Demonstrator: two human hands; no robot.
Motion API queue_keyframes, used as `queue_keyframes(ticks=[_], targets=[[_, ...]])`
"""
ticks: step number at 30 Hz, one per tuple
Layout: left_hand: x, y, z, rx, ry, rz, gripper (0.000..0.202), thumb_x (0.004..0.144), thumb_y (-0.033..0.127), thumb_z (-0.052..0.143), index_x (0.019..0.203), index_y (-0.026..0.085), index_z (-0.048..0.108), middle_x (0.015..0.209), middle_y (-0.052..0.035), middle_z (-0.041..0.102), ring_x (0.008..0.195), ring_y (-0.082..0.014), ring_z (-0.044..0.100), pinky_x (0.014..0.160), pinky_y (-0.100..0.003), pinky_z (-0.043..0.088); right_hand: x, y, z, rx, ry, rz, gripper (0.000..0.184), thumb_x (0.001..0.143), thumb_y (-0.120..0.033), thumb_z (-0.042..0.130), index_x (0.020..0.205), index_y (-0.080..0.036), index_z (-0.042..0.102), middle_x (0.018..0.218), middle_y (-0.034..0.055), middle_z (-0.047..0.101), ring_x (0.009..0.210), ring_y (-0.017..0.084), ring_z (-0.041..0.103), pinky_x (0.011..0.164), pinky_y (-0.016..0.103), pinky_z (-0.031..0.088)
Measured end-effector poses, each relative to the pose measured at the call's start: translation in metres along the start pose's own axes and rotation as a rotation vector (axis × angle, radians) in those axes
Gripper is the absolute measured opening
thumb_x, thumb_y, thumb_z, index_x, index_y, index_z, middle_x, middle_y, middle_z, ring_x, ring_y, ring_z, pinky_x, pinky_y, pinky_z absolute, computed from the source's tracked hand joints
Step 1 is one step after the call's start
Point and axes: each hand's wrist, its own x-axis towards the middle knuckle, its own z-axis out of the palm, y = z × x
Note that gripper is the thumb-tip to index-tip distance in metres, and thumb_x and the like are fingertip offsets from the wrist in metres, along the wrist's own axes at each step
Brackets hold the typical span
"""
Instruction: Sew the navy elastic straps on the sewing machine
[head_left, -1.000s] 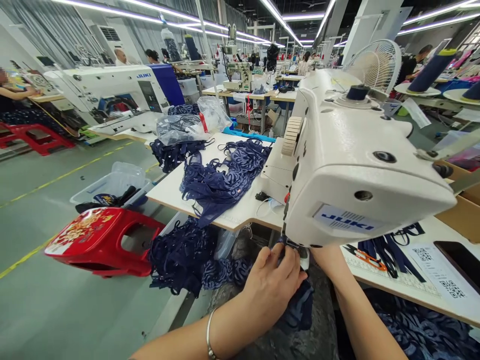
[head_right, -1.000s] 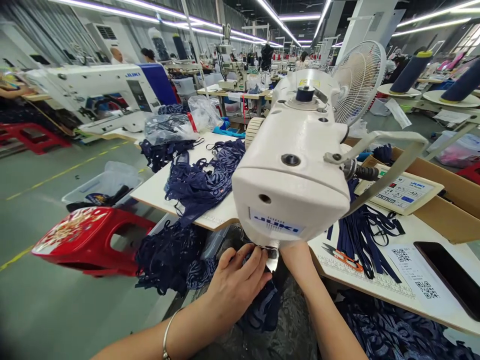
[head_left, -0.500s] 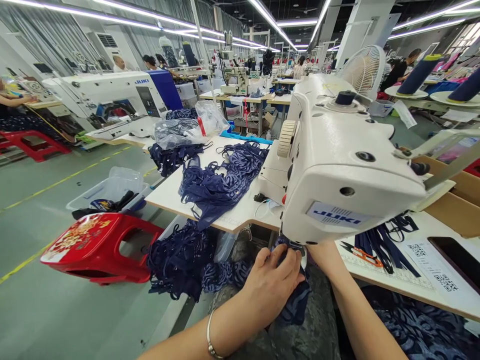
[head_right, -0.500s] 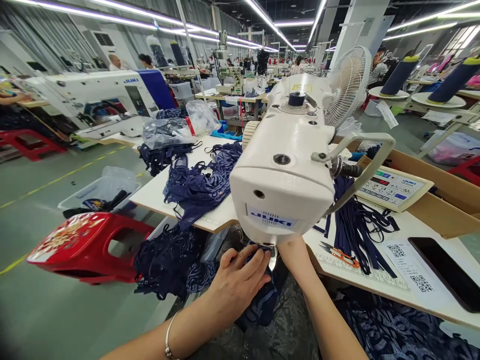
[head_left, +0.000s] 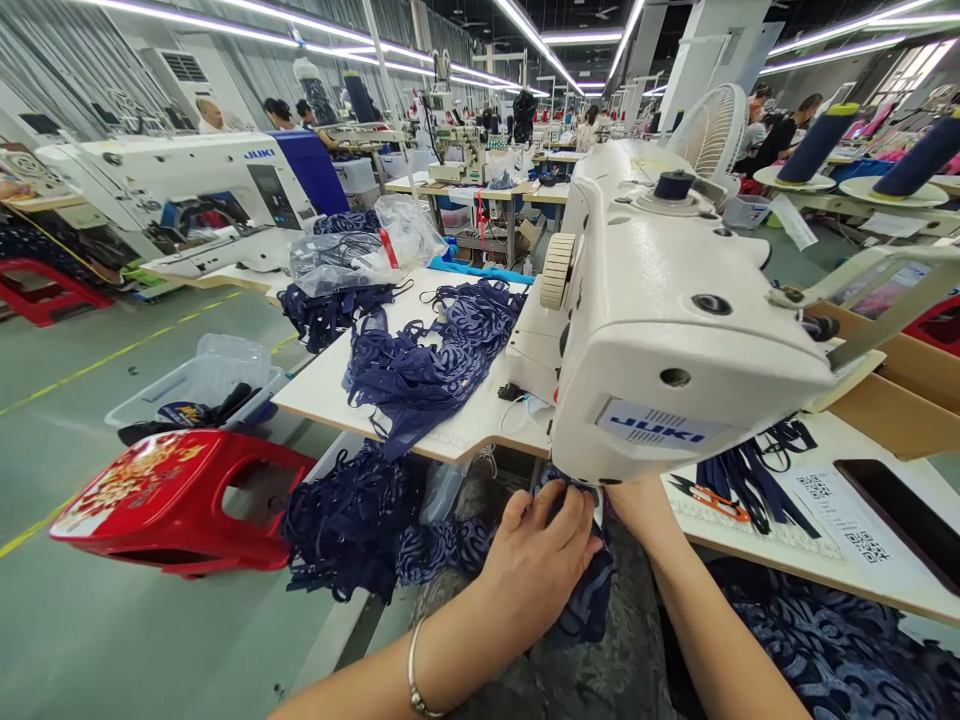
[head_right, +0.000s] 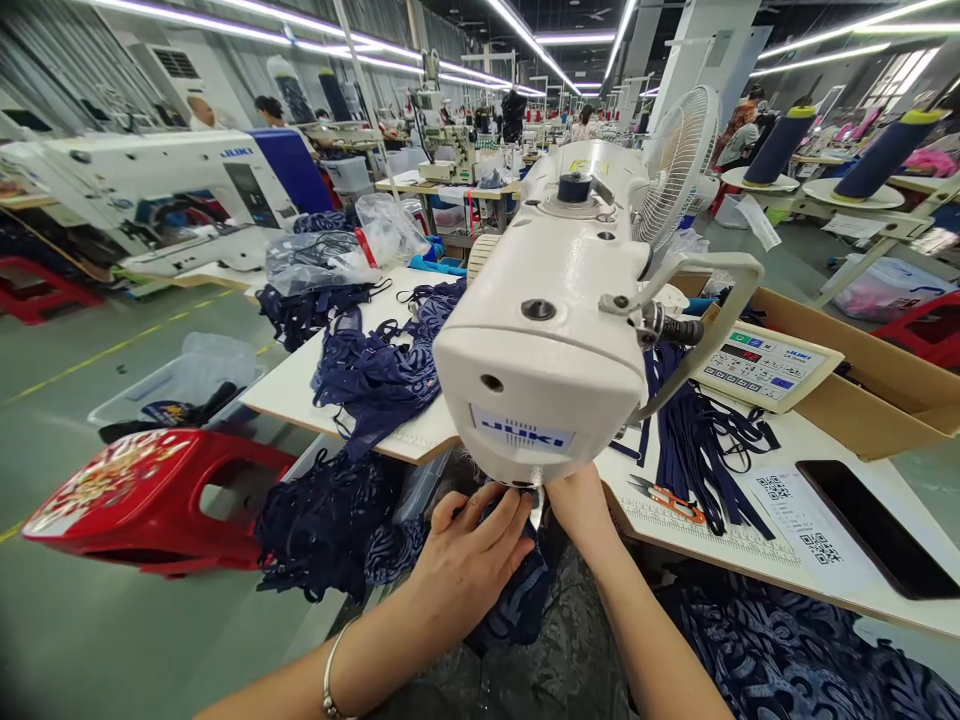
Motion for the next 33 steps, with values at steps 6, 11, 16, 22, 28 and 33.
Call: queue_keyframes(ticks=[6,11,16,22,28,33], targets=[[0.000,0.000,0.000,0.018,-0.011,0.005,0.032,0.099,0.032,0.048,0.127,0.019,0.057,0.123,-0.0035,0.061,0.114,-0.0171,0.052,0.089,-0.036,0.032,0.006,0.006,0.001,-0.139,-0.041,-0.076,0.027,0.083,-0.029,0.045,0.084,-0.022,0.070,0.090,0.0125,0.074,0.111,0.033,0.060,0.105,0.054,0.040],[-0.001,0.001,0.001,0.025,-0.017,0.004,0.034,0.099,0.032,0.048,0.129,0.019,0.056,0.126,-0.0016,0.060,0.117,-0.0165,0.050,0.090,-0.035,0.032,0.006,0.016,-0.003,-0.159,-0.079,-0.082,0.024,0.082,-0.029,0.048,0.089,-0.024,0.071,0.093,0.0094,0.074,0.112,0.032,0.060,0.101,0.051,0.045],[-0.001,0.001,0.000,0.046,-0.014,-0.023,0.034,0.099,0.034,0.047,0.129,0.020,0.056,0.126,0.0012,0.061,0.117,-0.0161,0.049,0.090,-0.035,0.032,0.006,0.021,-0.001,-0.111,-0.073,-0.062,0.023,0.080,-0.030,0.052,0.091,-0.025,0.072,0.098,0.0093,0.074,0.111,0.032,0.059,0.097,0.048,0.046],[-0.002,-0.001,0.007,-0.033,0.129,-0.083,0.028,0.100,0.029,0.043,0.118,0.019,0.062,0.113,0.0000,0.068,0.109,-0.0165,0.056,0.090,-0.037,0.031,0.000,0.001,0.006,-0.006,0.020,-0.001,0.029,0.083,-0.029,0.047,0.098,-0.022,0.070,0.100,0.0103,0.072,0.106,0.029,0.061,0.092,0.044,0.049],[0.000,-0.005,0.011,-0.091,0.176,-0.058,0.029,0.100,0.025,0.040,0.116,0.018,0.064,0.111,-0.0032,0.070,0.106,-0.0204,0.058,0.092,-0.039,0.034,-0.028,-0.014,-0.001,0.040,0.146,0.117,0.029,0.094,-0.043,0.043,0.091,-0.021,0.060,0.089,0.0067,0.064,0.087,0.023,0.060,0.078,0.033,0.050],[0.001,-0.007,0.010,-0.014,0.164,0.069,0.031,0.098,0.017,0.039,0.116,0.012,0.064,0.111,-0.0058,0.068,0.105,-0.0247,0.057,0.089,-0.038,0.039,-0.069,-0.026,-0.011,0.090,-0.092,0.221,0.034,0.098,-0.050,0.038,0.083,-0.022,0.050,0.074,-0.0013,0.051,0.068,0.016,0.048,0.063,0.026,0.041]])
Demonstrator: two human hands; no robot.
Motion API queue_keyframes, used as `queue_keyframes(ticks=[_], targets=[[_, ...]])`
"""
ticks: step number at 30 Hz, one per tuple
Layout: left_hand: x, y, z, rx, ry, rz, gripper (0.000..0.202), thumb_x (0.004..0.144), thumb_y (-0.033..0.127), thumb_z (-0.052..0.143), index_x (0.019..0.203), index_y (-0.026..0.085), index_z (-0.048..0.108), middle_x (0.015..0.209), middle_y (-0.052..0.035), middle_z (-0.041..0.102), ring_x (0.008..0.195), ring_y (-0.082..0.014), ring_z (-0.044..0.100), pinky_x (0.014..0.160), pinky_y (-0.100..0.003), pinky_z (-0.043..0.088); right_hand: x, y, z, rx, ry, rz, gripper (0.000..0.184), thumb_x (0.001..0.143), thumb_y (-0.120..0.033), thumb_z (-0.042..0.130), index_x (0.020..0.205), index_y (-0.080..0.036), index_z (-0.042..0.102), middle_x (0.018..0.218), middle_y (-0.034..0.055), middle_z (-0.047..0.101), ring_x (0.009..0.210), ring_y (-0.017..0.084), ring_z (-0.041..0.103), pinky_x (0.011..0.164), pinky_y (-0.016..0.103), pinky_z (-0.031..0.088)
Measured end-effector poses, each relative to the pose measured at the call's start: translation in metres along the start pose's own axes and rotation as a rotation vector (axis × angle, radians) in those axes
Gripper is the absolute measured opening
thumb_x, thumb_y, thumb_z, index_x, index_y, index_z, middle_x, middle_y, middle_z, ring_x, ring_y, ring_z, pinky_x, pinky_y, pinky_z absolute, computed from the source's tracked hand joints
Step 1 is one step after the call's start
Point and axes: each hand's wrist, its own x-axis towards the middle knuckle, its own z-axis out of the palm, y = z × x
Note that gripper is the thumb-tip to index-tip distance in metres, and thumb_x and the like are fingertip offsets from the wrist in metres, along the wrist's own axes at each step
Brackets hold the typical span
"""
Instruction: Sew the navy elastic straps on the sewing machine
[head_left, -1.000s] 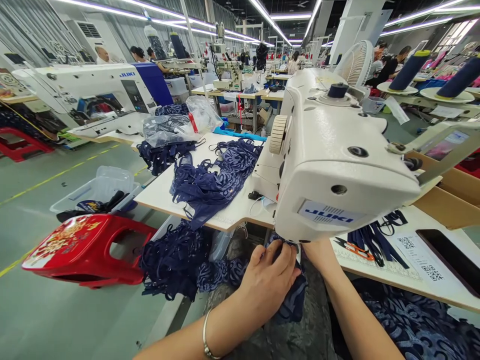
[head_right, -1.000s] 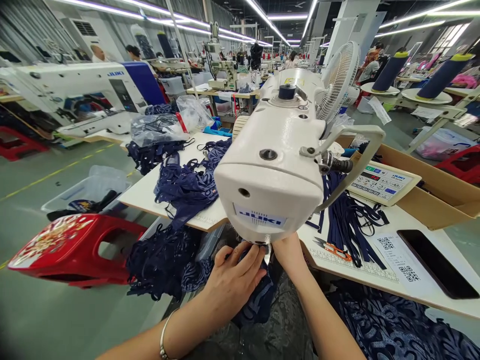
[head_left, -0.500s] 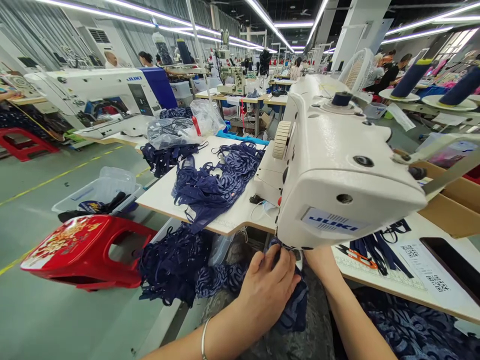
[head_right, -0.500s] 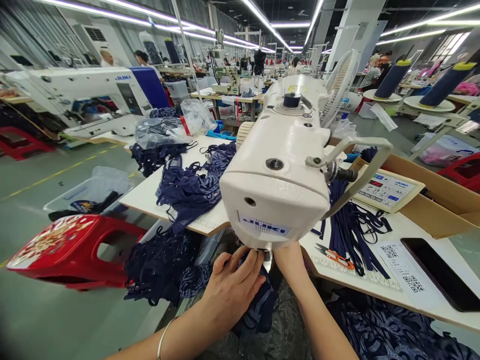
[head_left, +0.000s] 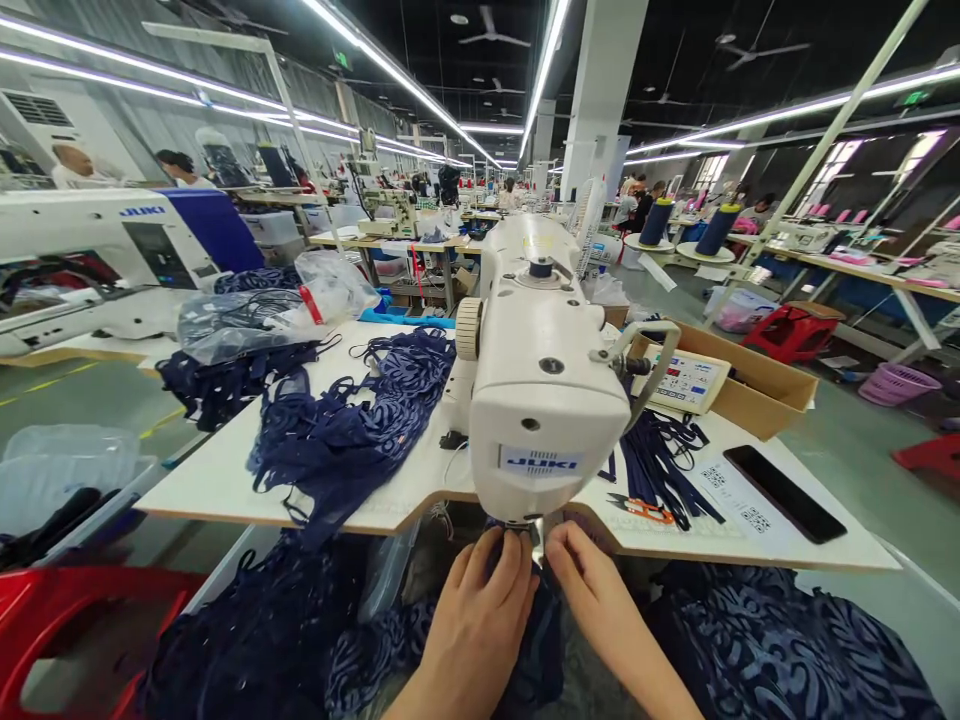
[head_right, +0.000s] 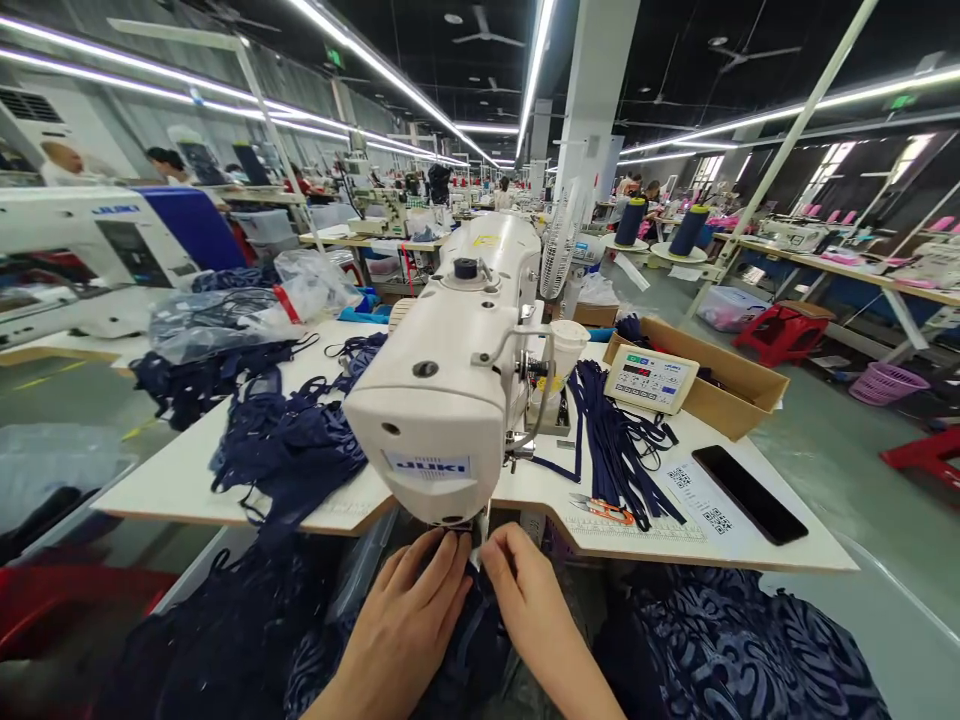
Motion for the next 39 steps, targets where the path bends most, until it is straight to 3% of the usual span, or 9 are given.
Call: queue_keyframes(ticks=[6,12,16,18,22,26,31,35,39], targets=[[-0.002,0.003,-0.001,0.052,-0.071,0.050,0.035,0.098,0.014,0.035,0.122,0.012,0.061,0.115,-0.0062,0.065,0.109,-0.0253,0.056,0.091,-0.039,0.041,-0.023,0.004,0.002,0.039,-0.138,0.057,0.037,0.096,-0.054,0.043,0.083,-0.020,0.048,0.072,-0.0038,0.042,0.066,0.013,0.039,0.059,0.024,0.032],[0.000,0.007,-0.005,-0.027,-0.115,-0.014,0.036,0.096,0.014,0.038,0.128,0.017,0.055,0.113,-0.0065,0.065,0.106,-0.0251,0.056,0.090,-0.039,0.042,-0.025,0.000,-0.002,0.069,-0.167,0.000,0.029,0.100,-0.045,0.039,0.088,-0.021,0.050,0.082,-0.0002,0.053,0.079,0.016,0.049,0.071,0.025,0.040],[0.002,0.000,-0.029,-0.479,-0.205,-0.015,0.023,0.096,0.024,0.039,0.097,0.019,0.061,0.107,-0.0079,0.063,0.097,-0.0219,0.058,0.085,-0.034,0.044,-0.037,-0.014,-0.016,0.076,-0.246,-0.214,0.025,0.101,-0.039,0.039,0.089,-0.022,0.053,0.084,0.0011,0.057,0.079,0.016,0.054,0.073,0.025,0.044],[0.001,-0.006,-0.044,-0.761,-0.367,0.006,0.027,0.096,0.031,0.041,0.078,0.019,0.055,0.086,-0.0042,0.062,0.080,-0.0158,0.058,0.073,-0.026,0.044,-0.041,-0.020,-0.021,0.036,-0.275,-0.347,0.020,0.100,-0.034,0.043,0.089,-0.023,0.055,0.083,0.0007,0.058,0.076,0.014,0.056,0.070,0.023,0.045],[-0.003,-0.014,-0.050,-0.854,-0.625,-0.256,0.034,0.099,0.033,0.037,0.069,0.020,0.045,0.057,0.0059,0.046,0.051,-0.0082,0.043,0.048,-0.021,0.030,-0.025,-0.020,-0.012,-0.296,-0.098,-0.598,0.013,0.099,-0.020,0.045,0.097,-0.022,0.058,0.087,0.0033,0.064,0.078,0.016,0.058,0.068,0.025,0.046],[-0.010,-0.018,-0.030,-0.460,-0.465,-0.439,0.029,0.098,0.030,0.042,0.072,0.020,0.051,0.052,0.0051,0.050,0.046,-0.0121,0.049,0.047,-0.024,0.031,0.006,-0.010,0.008,-0.753,0.172,-0.768,0.021,0.097,-0.015,0.044,0.085,-0.019,0.061,0.079,0.0051,0.067,0.068,0.020,0.056,0.055,0.028,0.039],[-0.016,-0.019,-0.020,-0.148,-0.085,-0.124,0.027,0.099,0.021,0.039,0.117,0.017,0.059,0.103,-0.0096,0.069,0.104,-0.0224,0.062,0.094,-0.037,0.043,0.016,-0.007,0.010,-0.901,0.165,-0.680,0.021,0.093,-0.012,0.046,0.080,-0.020,0.060,0.075,0.0045,0.065,0.069,0.021,0.058,0.054,0.030,0.036],[-0.017,-0.020,-0.022,-0.196,-0.223,0.156,0.042,0.101,0.015,0.030,0.141,0.018,0.043,0.138,-0.0066,0.055,0.133,-0.0166,0.042,0.110,-0.034,0.027,0.008,0.001,0.008,-0.443,0.133,-0.328,0.011,0.096,-0.029,0.049,0.089,-0.022,0.053,0.072,-0.0002,0.058,0.063,0.017,0.054,0.058,0.027,0.039],[-0.016,-0.016,-0.019,-0.188,-0.331,0.093,0.044,0.101,0.018,0.034,0.144,0.023,0.037,0.141,-0.0028,0.053,0.133,-0.0147,0.042,0.104,-0.035,0.030,0.007,0.011,0.013,0.198,0.038,0.068,0.027,0.092,-0.048,0.051,0.085,-0.024,0.044,0.060,-0.0080,0.037,0.051,0.012,0.037,0.050,0.023,0.033]])
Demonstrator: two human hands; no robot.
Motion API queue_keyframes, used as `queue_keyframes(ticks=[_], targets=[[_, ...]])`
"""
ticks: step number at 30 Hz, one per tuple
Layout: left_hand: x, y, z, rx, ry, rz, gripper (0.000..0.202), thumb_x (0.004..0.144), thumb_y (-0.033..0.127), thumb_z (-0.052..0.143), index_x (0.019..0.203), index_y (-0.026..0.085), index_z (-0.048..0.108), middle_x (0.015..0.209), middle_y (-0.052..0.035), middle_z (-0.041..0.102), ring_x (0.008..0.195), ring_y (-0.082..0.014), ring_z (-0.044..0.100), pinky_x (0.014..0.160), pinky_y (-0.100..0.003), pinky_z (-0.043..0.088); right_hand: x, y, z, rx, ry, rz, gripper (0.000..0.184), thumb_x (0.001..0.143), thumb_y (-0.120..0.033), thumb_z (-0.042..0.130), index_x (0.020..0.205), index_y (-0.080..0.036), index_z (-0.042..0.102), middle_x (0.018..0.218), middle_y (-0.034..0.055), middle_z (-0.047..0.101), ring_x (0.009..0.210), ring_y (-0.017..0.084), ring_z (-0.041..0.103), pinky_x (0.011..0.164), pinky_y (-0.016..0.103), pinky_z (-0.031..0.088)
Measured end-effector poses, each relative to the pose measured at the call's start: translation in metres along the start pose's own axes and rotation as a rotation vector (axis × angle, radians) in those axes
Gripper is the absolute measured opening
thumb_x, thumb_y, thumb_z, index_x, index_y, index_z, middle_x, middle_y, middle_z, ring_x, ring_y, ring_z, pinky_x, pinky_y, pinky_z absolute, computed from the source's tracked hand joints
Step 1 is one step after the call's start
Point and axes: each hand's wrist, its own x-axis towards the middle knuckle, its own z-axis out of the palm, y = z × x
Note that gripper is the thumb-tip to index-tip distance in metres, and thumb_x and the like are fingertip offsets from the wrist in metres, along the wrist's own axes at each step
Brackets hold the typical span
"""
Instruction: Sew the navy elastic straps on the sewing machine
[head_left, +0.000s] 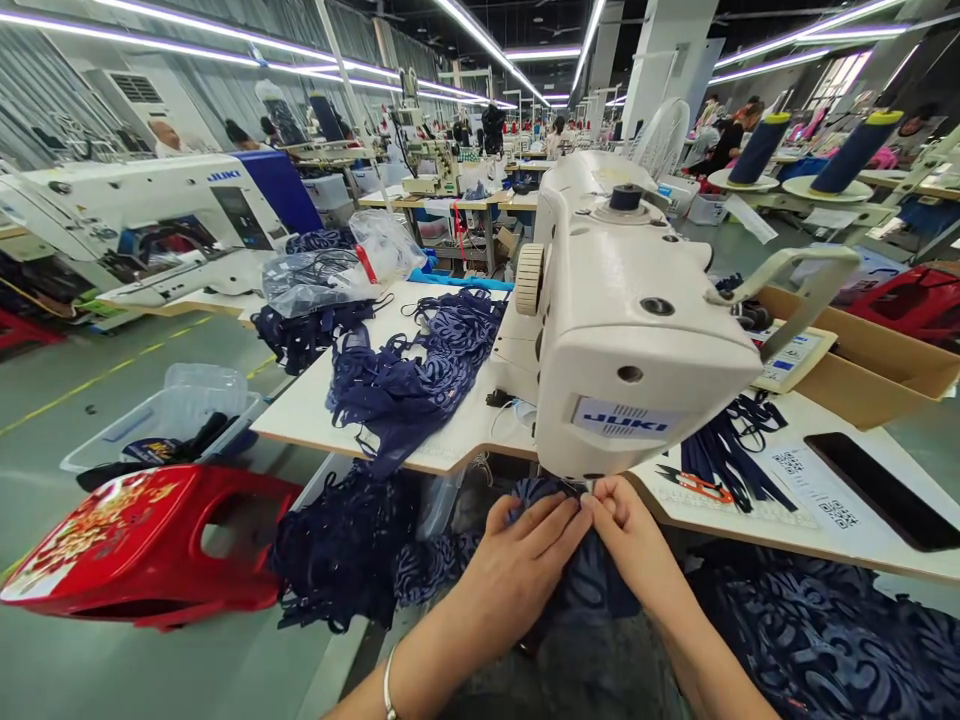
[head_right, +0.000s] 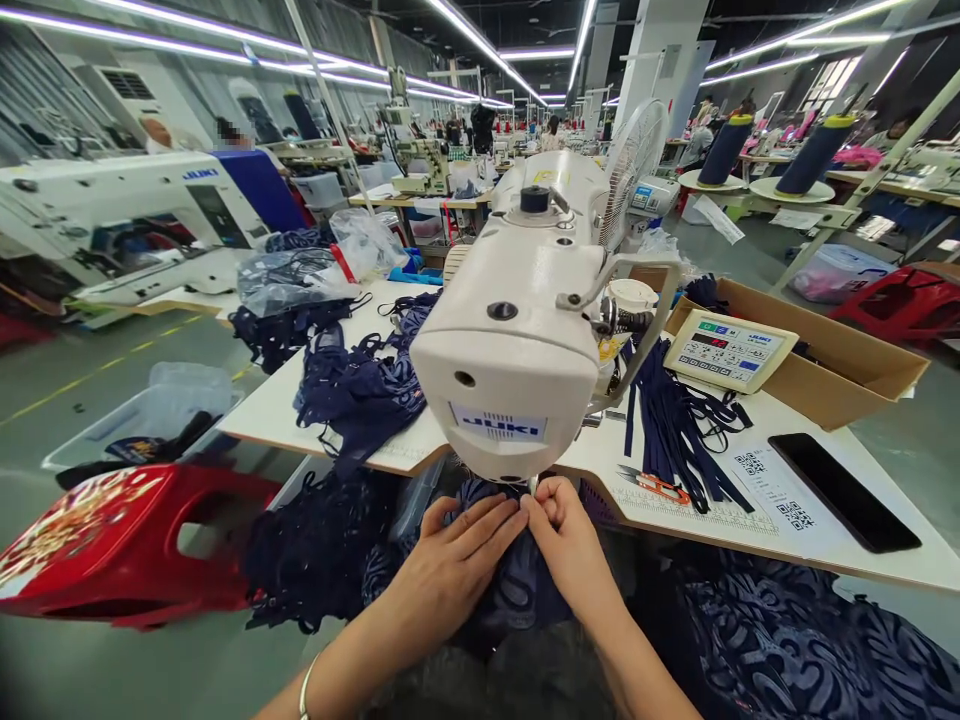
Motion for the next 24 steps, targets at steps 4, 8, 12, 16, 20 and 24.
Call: queue_keyframes(ticks=[4,8,12,16,20,24], targets=[[0.006,0.007,0.003,0.003,0.084,-0.092,0.035,0.100,0.025,0.041,0.134,0.024,0.050,0.130,-0.0028,0.062,0.124,-0.0155,0.049,0.097,-0.035,0.031,0.008,0.002,0.001,0.065,0.080,0.022,0.029,0.090,-0.051,0.053,0.089,-0.023,0.045,0.062,-0.0081,0.036,0.053,0.012,0.036,0.051,0.023,0.032],[0.014,0.013,0.004,0.062,0.188,-0.161,0.031,0.101,0.027,0.041,0.127,0.021,0.056,0.119,-0.0024,0.067,0.115,-0.0160,0.054,0.094,-0.035,0.030,0.015,-0.001,-0.002,-0.181,0.154,-0.082,0.021,0.090,-0.042,0.052,0.091,-0.022,0.046,0.071,-0.0038,0.048,0.066,0.015,0.049,0.064,0.027,0.041],[0.019,0.017,0.004,0.090,0.158,-0.217,0.030,0.101,0.027,0.040,0.126,0.021,0.055,0.116,-0.0024,0.066,0.112,-0.0162,0.054,0.092,-0.035,0.030,0.019,-0.005,-0.004,-0.367,0.188,-0.078,0.018,0.091,-0.040,0.047,0.095,-0.023,0.046,0.075,-0.0007,0.057,0.069,0.019,0.056,0.067,0.030,0.042],[0.020,0.020,0.005,0.109,0.138,-0.238,0.031,0.100,0.028,0.042,0.128,0.022,0.053,0.118,-0.0009,0.064,0.113,-0.0165,0.053,0.092,-0.037,0.031,0.021,-0.005,-0.004,-0.417,0.191,-0.098,0.017,0.090,-0.039,0.045,0.098,-0.023,0.045,0.077,0.0018,0.060,0.075,0.022,0.060,0.068,0.032,0.044],[0.021,0.021,0.005,0.133,0.139,-0.233,0.032,0.100,0.026,0.042,0.130,0.021,0.053,0.119,-0.0024,0.064,0.112,-0.0175,0.053,0.092,-0.038,0.030,0.022,-0.002,-0.003,-0.451,0.194,-0.077,0.017,0.089,-0.040,0.044,0.094,-0.023,0.044,0.078,0.0030,0.061,0.075,0.024,0.061,0.067,0.033,0.044],[0.023,0.022,0.003,0.146,0.144,-0.239,0.032,0.100,0.026,0.043,0.129,0.020,0.053,0.117,-0.0015,0.065,0.110,-0.0169,0.053,0.090,-0.038,0.030,0.022,-0.002,-0.004,-0.459,0.190,-0.079,0.017,0.089,-0.040,0.043,0.094,-0.023,0.044,0.080,0.0041,0.062,0.077,0.024,0.062,0.068,0.033,0.044]])
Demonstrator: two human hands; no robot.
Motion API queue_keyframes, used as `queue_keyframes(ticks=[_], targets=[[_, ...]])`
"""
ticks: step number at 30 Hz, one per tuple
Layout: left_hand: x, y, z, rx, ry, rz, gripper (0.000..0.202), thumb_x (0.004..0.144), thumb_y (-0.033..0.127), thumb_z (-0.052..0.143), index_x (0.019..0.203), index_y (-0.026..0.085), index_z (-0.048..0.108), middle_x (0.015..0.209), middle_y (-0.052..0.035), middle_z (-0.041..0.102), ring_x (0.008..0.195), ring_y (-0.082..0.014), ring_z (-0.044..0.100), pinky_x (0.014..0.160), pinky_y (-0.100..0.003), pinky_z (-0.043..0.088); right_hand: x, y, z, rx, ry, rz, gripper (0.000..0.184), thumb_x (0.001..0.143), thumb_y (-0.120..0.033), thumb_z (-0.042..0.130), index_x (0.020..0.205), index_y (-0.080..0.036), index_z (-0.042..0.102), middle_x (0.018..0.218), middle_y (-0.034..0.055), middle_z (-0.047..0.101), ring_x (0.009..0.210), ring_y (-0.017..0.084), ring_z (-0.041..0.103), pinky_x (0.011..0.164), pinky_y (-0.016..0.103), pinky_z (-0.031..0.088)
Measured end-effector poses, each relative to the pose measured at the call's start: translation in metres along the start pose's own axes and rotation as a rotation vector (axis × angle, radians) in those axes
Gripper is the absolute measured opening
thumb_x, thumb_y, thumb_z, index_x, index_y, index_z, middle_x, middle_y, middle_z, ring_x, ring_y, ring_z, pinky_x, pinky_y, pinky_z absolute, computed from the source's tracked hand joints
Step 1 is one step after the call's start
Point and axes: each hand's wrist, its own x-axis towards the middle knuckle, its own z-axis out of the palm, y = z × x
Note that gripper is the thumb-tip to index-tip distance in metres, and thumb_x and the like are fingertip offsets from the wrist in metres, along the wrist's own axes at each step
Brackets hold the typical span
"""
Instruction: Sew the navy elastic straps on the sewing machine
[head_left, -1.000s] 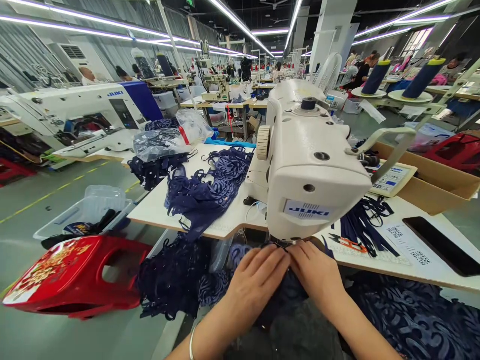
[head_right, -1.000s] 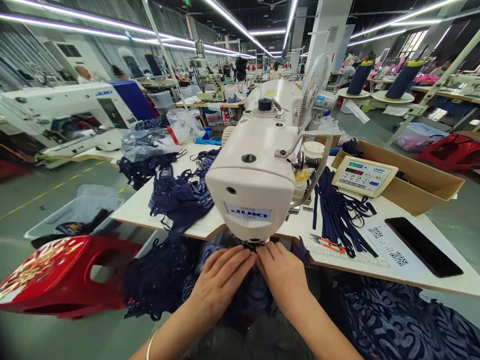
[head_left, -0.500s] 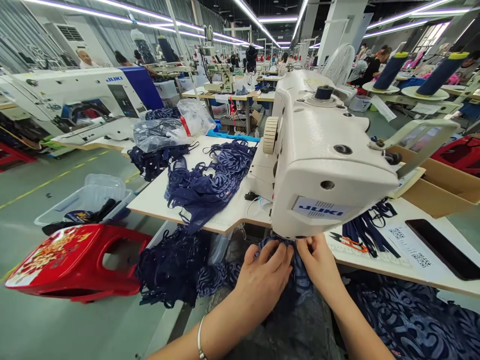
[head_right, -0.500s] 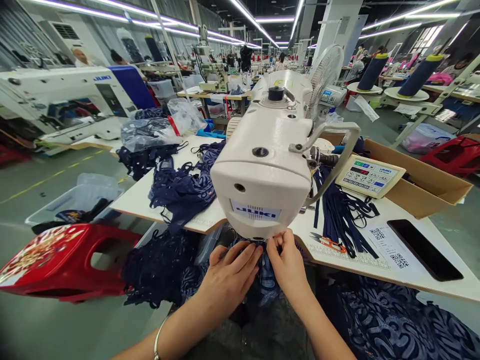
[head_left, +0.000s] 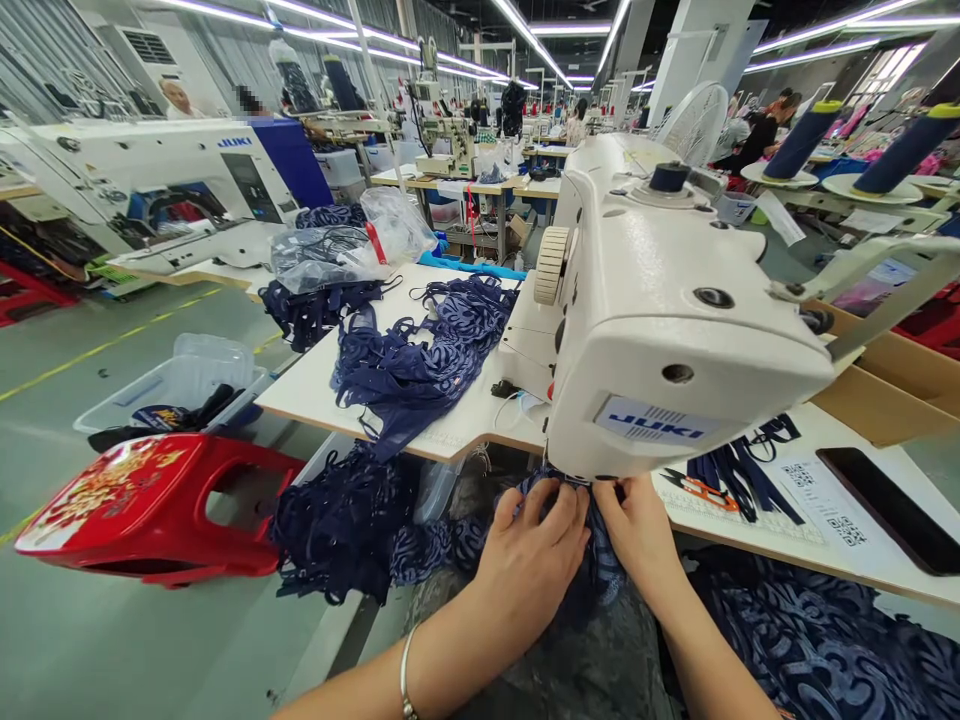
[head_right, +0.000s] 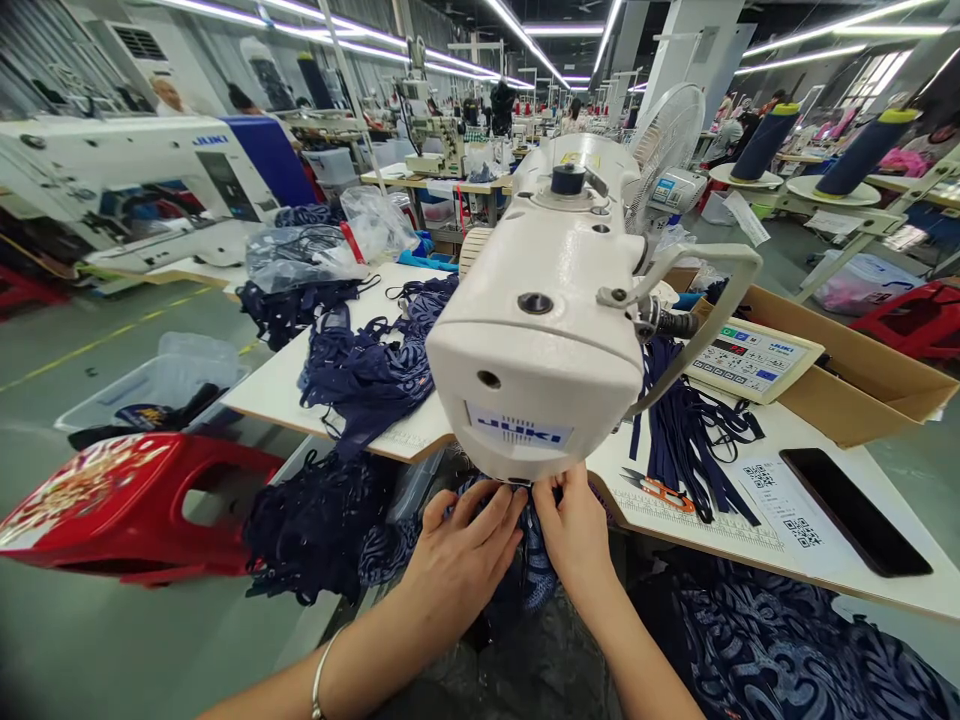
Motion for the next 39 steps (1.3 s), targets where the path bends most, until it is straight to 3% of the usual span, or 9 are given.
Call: queue_keyframes(ticks=[9,15,21,25,30,36,39], targets=[[-0.001,0.002,0.002,0.054,-0.026,-0.004,0.031,0.100,0.031,0.043,0.126,0.018,0.055,0.115,-0.0043,0.064,0.107,-0.0186,0.053,0.088,-0.036,0.034,-0.006,0.007,-0.013,0.007,-0.090,-0.017,0.030,0.094,-0.051,0.045,0.096,-0.022,0.053,0.084,0.0047,0.066,0.076,0.022,0.063,0.066,0.032,0.045],[0.003,-0.001,-0.002,0.052,-0.042,0.041,0.032,0.099,0.032,0.043,0.123,0.017,0.057,0.112,-0.0058,0.062,0.103,-0.0205,0.054,0.087,-0.035,0.036,-0.011,0.042,-0.040,-0.007,-0.109,-0.117,0.031,0.090,-0.051,0.053,0.094,-0.022,0.063,0.095,0.0064,0.068,0.091,0.024,0.062,0.084,0.036,0.046],[0.003,-0.001,-0.005,0.069,-0.047,0.054,0.035,0.101,0.033,0.040,0.124,0.014,0.056,0.110,-0.0071,0.062,0.102,-0.0211,0.054,0.087,-0.036,0.037,-0.015,0.077,-0.076,-0.102,-0.181,-0.097,0.030,0.088,-0.052,0.055,0.088,-0.023,0.065,0.092,0.0054,0.069,0.089,0.025,0.063,0.080,0.034,0.049],[0.002,0.002,-0.004,0.037,-0.077,0.069,0.047,0.099,0.048,0.038,0.124,0.012,0.057,0.112,-0.0085,0.061,0.102,-0.0238,0.054,0.088,-0.037,0.036,-0.020,0.084,-0.091,-0.139,-0.238,-0.058,0.033,0.087,-0.056,0.052,0.086,-0.024,0.062,0.084,0.0029,0.066,0.081,0.023,0.061,0.073,0.031,0.048],[-0.001,0.007,0.002,0.016,-0.046,0.091,0.081,0.088,0.074,0.026,0.126,0.010,0.057,0.114,-0.0130,0.062,0.105,-0.0283,0.054,0.093,-0.041,0.036,-0.027,0.088,-0.100,-0.204,-0.251,0.052,0.042,0.083,-0.062,0.053,0.065,-0.024,0.050,0.059,-0.0021,0.050,0.057,0.017,0.047,0.055,0.027,0.041],[-0.002,0.015,0.002,0.045,-0.051,0.085,0.105,0.072,0.089,0.027,0.128,0.005,0.055,0.118,-0.0164,0.059,0.109,-0.0332,0.052,0.097,-0.043,0.036,-0.029,0.088,-0.103,0.037,-0.370,0.216,0.042,0.084,-0.059,0.054,0.061,-0.024,0.050,0.053,-0.0009,0.055,0.053,0.018,0.048,0.057,0.030,0.042],[-0.005,0.016,-0.007,0.025,-0.134,0.065,0.087,0.080,0.074,0.049,0.135,0.006,0.048,0.124,-0.0152,0.057,0.116,-0.0335,0.048,0.100,-0.043,0.036,-0.028,0.082,-0.099,0.192,-0.259,0.193,0.040,0.081,-0.056,0.061,0.061,-0.022,0.050,0.063,0.0003,0.056,0.063,0.018,0.051,0.060,0.028,0.043]])
